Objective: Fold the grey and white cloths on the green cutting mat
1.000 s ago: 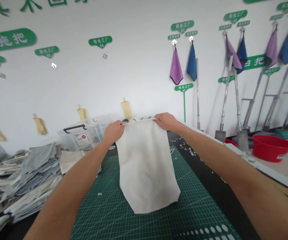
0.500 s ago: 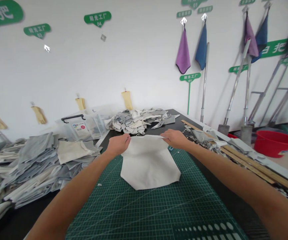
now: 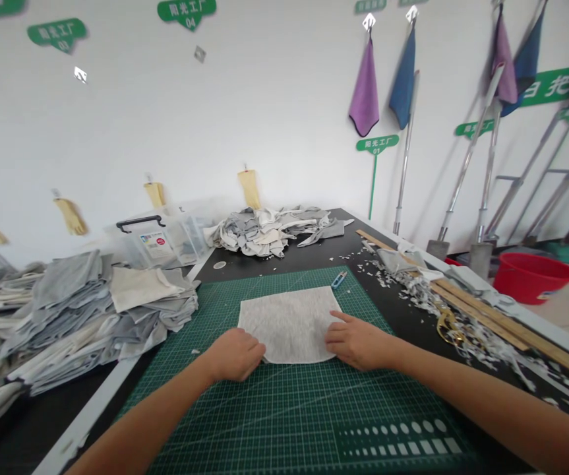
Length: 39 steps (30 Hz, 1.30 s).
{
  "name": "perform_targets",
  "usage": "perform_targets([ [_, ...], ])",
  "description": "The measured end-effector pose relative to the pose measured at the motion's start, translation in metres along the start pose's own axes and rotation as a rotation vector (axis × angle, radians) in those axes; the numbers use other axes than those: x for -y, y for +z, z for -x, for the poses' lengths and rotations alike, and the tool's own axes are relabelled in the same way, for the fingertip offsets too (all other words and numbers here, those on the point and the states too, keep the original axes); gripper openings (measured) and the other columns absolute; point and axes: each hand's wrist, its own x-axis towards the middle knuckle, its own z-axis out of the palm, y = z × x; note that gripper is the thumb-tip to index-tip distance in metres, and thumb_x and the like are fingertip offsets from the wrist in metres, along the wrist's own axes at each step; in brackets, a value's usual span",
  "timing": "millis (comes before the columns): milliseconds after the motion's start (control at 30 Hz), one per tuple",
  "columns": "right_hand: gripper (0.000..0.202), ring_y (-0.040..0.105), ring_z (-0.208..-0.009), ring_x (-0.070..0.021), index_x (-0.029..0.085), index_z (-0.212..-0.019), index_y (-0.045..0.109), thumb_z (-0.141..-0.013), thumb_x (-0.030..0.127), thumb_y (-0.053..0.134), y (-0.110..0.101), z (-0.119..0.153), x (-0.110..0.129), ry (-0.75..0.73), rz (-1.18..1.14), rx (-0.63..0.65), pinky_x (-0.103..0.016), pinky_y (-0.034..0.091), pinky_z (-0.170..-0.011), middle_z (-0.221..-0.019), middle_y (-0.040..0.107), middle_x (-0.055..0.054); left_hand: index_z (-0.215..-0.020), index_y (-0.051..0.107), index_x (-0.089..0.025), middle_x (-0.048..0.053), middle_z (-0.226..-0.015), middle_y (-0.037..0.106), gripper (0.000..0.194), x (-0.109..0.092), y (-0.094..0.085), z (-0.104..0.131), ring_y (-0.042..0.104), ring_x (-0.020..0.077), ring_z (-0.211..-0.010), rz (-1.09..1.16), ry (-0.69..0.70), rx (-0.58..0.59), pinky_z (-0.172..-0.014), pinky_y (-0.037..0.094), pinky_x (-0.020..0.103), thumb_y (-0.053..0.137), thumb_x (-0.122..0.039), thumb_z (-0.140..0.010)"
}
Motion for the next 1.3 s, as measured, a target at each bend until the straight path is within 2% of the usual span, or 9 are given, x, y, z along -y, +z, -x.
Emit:
perform_targets([
  [167,0.036,0.056,-0.094,-0.0220,0.019,-0.105,0.061,-0.079,0.043,0.052,-0.010,0.003,-0.001,0.010,-0.118,-0.024,-0.051,0.008,-0.106,-0.096,0.065,-0.008,-0.100,0.054,-0.019,0.007,-0.086,0.063,0.043,-0.001,-0.007,0.002,0.058,0.0209,-0.079,0.223,-0.120,-0.075,-0.071,0.041,0.032,0.047,-0.055,-0.077],
  [267,0.037,0.056,-0.098,-0.0217,0.019,-0.107,0.061,-0.085,0.044,0.044,-0.011,-0.002,-0.011,0.146,-0.138,-0.062,-0.051,0.007,-0.107,-0.099,0.066,-0.007,-0.101,0.056,-0.021,0.005,-0.090,0.063,0.037,0.009,-0.004,-0.004,0.058,0.0191,-0.083,0.310,-0.319,-0.148,-0.074,0.040,0.031,0.037,-0.049,-0.085],
  [367,0.037,0.054,-0.105,-0.0224,0.019,-0.105,0.062,-0.090,0.041,0.036,0.001,-0.014,-0.028,0.398,-0.109,-0.085,-0.048,0.016,-0.106,-0.105,0.065,-0.008,-0.095,0.057,-0.022,0.003,-0.088,0.063,0.029,0.027,0.011,-0.015,0.058,0.0171,-0.082,0.340,-0.648,-0.221,-0.073,0.040,0.029,0.035,-0.039,-0.088],
  [467,0.039,0.046,-0.118,-0.0240,0.016,-0.112,0.060,-0.088,0.039,0.040,0.018,-0.031,-0.050,0.593,-0.086,-0.073,-0.039,0.028,-0.102,-0.120,0.058,-0.011,-0.095,0.058,-0.022,0.004,-0.102,0.061,0.023,0.049,0.032,-0.027,0.054,0.0176,-0.099,0.369,-0.908,-0.271,-0.083,0.040,0.027,0.041,-0.035,-0.085],
  [667,0.054,0.025,-0.133,-0.0285,0.006,-0.127,0.047,-0.086,0.040,0.041,0.040,-0.066,-0.088,0.715,-0.046,-0.077,-0.038,0.020,-0.107,-0.137,0.041,-0.017,-0.117,0.051,-0.011,0.014,-0.121,0.054,0.046,0.089,0.068,-0.045,0.047,0.0260,-0.115,0.393,-1.169,-0.236,-0.095,0.034,0.035,0.043,-0.040,-0.083],
  [767,0.053,0.034,-0.127,-0.0288,0.002,-0.121,0.052,-0.085,0.040,0.041,0.046,-0.078,-0.098,0.742,-0.040,-0.037,-0.038,0.017,-0.108,-0.125,0.052,-0.020,-0.119,0.051,-0.009,0.017,-0.124,0.053,0.055,0.099,0.078,-0.051,0.047,0.0299,-0.116,0.422,-1.226,-0.192,-0.093,0.036,0.037,0.044,-0.047,-0.080],
  [867,0.044,0.045,-0.119,-0.0276,0.002,-0.106,0.062,-0.086,0.034,0.039,0.050,-0.081,-0.102,0.762,-0.037,0.012,-0.038,0.013,-0.108,-0.109,0.061,-0.020,-0.104,0.062,-0.017,0.012,-0.116,0.060,0.040,0.103,0.084,-0.052,0.053,0.0285,-0.108,0.467,-1.218,-0.146,-0.087,0.040,0.035,0.048,-0.044,-0.077],
  [1100,0.039,0.009,-0.135,-0.0359,0.012,-0.109,0.060,-0.078,0.032,0.046,0.051,-0.073,-0.104,0.905,-0.008,0.000,-0.055,0.006,-0.103,-0.132,0.045,-0.016,-0.093,0.064,-0.022,0.007,-0.105,0.066,0.026,0.099,0.086,-0.048,0.058,0.0230,-0.099,0.497,-1.168,-0.146,-0.079,0.042,0.030,0.048,-0.029,-0.073],
  [1300,0.034,0.008,-0.135,-0.0345,0.014,-0.100,0.063,-0.074,0.032,0.050,0.048,-0.070,-0.105,0.915,-0.021,-0.043,-0.054,0.001,-0.104,-0.129,0.047,-0.015,-0.098,0.064,-0.019,0.010,-0.112,0.062,0.031,0.100,0.086,-0.047,0.056,0.0235,-0.104,0.502,-1.121,-0.198,-0.085,0.039,0.030,0.052,-0.027,-0.070],
])
